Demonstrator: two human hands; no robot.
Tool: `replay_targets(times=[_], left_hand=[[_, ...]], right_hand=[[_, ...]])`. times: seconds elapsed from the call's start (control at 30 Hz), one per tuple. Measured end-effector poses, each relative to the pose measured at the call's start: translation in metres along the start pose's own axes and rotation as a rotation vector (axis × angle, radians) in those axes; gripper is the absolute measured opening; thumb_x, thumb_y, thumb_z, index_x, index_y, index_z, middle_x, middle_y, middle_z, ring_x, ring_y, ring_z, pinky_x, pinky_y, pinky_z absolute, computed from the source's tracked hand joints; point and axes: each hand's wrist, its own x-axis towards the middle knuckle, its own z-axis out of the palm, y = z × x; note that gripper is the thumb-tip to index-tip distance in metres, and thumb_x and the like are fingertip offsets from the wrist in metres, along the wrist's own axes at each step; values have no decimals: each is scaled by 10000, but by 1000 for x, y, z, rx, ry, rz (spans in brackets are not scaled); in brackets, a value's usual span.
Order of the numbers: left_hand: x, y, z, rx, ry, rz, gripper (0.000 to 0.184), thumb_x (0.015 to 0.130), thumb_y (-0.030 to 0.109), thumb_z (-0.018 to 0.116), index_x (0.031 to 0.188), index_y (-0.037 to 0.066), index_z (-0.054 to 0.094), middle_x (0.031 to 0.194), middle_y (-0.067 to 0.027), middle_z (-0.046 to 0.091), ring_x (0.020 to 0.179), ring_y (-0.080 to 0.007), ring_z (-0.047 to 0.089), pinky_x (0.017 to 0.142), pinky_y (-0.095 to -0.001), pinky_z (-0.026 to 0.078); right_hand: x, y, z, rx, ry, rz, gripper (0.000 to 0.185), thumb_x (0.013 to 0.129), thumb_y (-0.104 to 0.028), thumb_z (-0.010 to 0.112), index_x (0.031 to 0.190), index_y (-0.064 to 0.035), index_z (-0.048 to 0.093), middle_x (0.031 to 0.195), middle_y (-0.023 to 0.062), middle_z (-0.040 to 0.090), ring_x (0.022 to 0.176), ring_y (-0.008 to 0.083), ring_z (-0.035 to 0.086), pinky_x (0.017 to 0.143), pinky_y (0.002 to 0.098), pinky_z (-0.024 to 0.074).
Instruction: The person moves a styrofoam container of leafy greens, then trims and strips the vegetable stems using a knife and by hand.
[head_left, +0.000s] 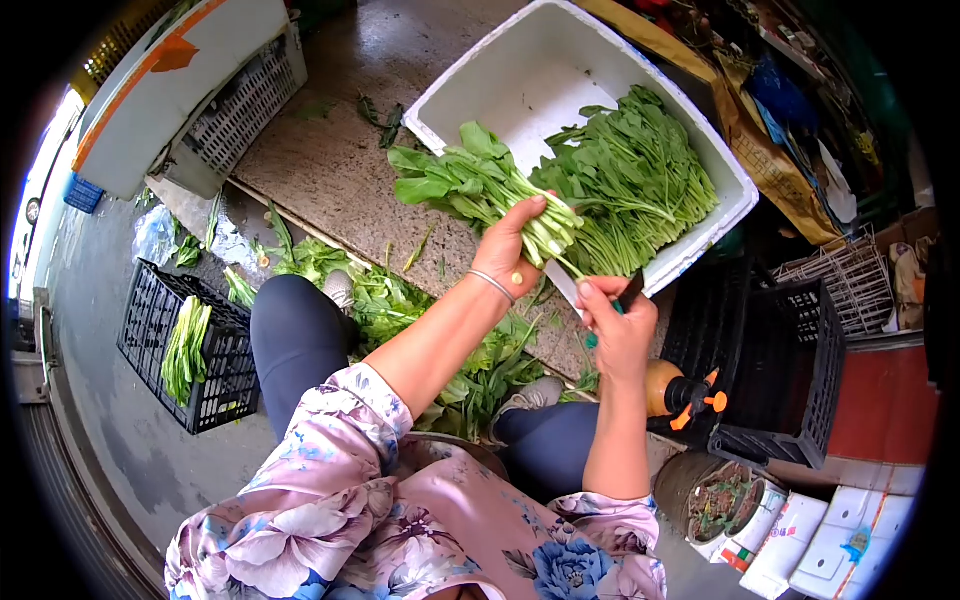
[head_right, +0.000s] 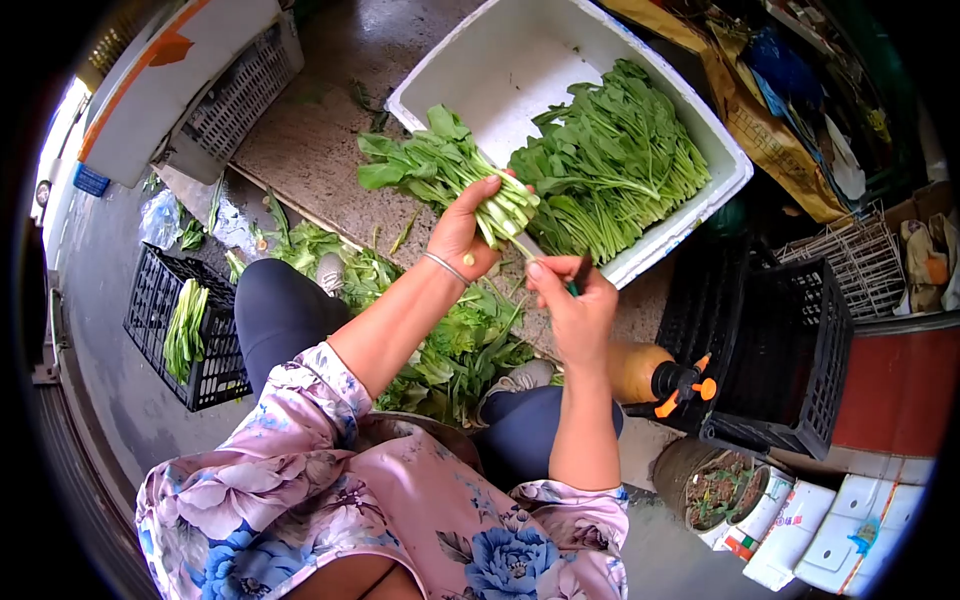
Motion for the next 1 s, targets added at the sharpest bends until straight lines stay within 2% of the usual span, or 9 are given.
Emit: replay_targets(times=[0.13,0.27,0.3,0.4,0.6,0.73,0.8,0.87,1.0], left_hand=[[1,18,-14,31,28,26,232,802,171,588,982,30,547,946,-141,608,883,-243,598,797,-363,501],[3,41,-34,40,188,96,209,826,181,551,981,41,557,956,-122,616,847,-217,604,720,-323,512],[1,43,-35,54,234,80,217,833,183,545,998,43,557,962,-125,616,853,-214,605,725,-324,513],[-5,41,-37,67,240,69,253,845,172,530,1062,40,538,978,-137,614,885,-214,600,773,-329,508],[-19,14,-26,37,64,-16,279,823,142,557,1075,24,533,1008,-140,602,903,-229,590,855,-334,471],[-45,-46,-10,132,80,-129,272,793,133,602,1041,30,556,990,-125,604,894,-229,588,869,-353,449],[-43,-52,-13,112,183,-100,242,782,132,619,999,36,571,965,-112,614,888,-227,584,860,-356,441],[-42,-40,-4,-49,-13,-190,215,785,133,619,977,50,573,947,-99,622,883,-225,584,854,-352,443],[-36,-21,-2,-56,-20,-47,206,789,154,622,973,83,564,942,-97,623,882,-207,590,834,-344,464]], right_hand=[[0,-8,-24,123,112,-117,111,753,-71,645,800,8,582,633,38,553,523,77,482,461,176,350],[1,-13,-47,515,-112,-182,98,782,-65,593,725,2,549,563,35,491,444,94,412,421,194,306],[3,-6,-59,374,-225,-148,138,778,-78,609,680,-9,541,559,49,507,452,103,440,428,209,328],[11,6,-32,-505,84,4,168,792,-169,644,759,-10,600,643,32,566,547,63,494,483,183,348],[21,19,0,302,573,-224,211,911,-170,459,1060,-40,534,697,-75,395,584,23,311,509,187,258],[32,38,31,26,509,-246,271,922,-216,424,1073,-4,497,1016,84,519,918,189,483,808,290,376],[33,31,30,30,528,-259,270,918,-218,433,1062,1,497,1025,86,522,920,176,484,835,299,373],[25,5,30,318,593,-241,272,915,-223,441,1049,6,499,1030,88,519,939,175,477,843,304,372],[19,21,24,306,547,-255,253,916,-212,433,1033,2,501,1037,75,498,968,166,444,879,293,332]])
